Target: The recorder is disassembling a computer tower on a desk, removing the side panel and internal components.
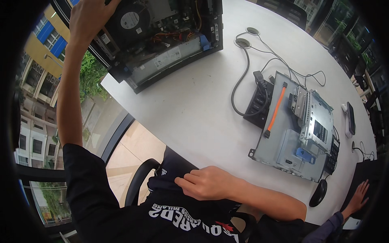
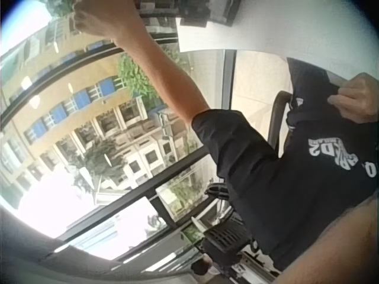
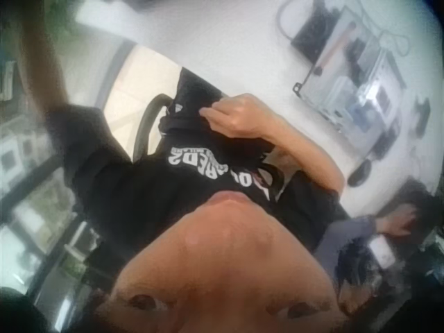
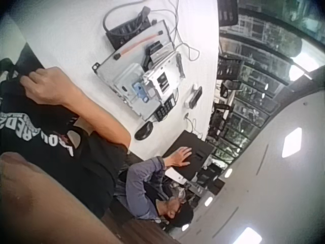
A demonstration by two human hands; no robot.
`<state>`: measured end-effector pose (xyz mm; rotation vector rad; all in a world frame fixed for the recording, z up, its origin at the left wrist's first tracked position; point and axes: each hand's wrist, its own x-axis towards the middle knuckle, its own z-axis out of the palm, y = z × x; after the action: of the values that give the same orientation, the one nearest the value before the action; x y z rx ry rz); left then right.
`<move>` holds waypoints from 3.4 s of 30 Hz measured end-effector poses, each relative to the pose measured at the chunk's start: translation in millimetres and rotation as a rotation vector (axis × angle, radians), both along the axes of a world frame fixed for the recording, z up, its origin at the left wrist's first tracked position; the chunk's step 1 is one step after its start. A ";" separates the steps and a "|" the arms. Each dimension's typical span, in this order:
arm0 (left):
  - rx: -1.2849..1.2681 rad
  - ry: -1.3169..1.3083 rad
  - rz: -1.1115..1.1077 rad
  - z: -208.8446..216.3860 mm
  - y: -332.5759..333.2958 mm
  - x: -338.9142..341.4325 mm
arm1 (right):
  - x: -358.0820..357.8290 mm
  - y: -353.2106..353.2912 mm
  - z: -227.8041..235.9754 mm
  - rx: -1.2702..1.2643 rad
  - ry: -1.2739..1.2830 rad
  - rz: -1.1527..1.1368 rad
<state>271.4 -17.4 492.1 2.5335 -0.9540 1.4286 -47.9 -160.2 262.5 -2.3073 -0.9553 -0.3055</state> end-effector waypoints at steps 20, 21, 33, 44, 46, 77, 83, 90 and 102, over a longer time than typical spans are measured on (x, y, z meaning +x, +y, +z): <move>-0.008 -0.196 -0.295 -8.2 20.0 11.6 | -1.5 -4.1 3.8 -0.018 -0.053 0.025; 0.015 -0.276 -0.310 -8.7 23.3 11.7 | -1.0 -2.1 4.9 -0.019 -0.052 0.026; -0.075 -0.121 -0.229 -9.1 14.8 31.3 | 95.3 0.1 50.0 0.080 -0.303 -0.613; -0.092 -0.041 -0.207 1.0 -0.9 64.6 | 259.5 -25.1 31.5 0.042 -0.759 -0.989; -0.102 0.013 -0.193 -0.3 -4.2 59.7 | 265.6 -32.3 27.6 0.062 -0.761 -0.992; -0.047 0.003 -0.082 3.4 17.1 96.0 | 269.5 -36.2 24.4 0.039 -0.730 -1.071; -0.038 0.008 -0.082 0.1 13.1 102.7 | 274.5 -41.8 19.6 0.041 -0.763 -1.075; -0.017 -0.031 -0.088 1.5 12.0 110.5 | 279.4 -43.9 20.0 0.051 -0.786 -1.062; -0.012 -0.010 -0.053 2.3 10.1 106.0 | 280.9 -45.1 19.0 0.074 -0.800 -1.066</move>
<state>377.5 -7.3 494.4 2.4755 -1.0040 1.4288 232.9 -205.4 281.6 -2.4233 0.1114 -1.7306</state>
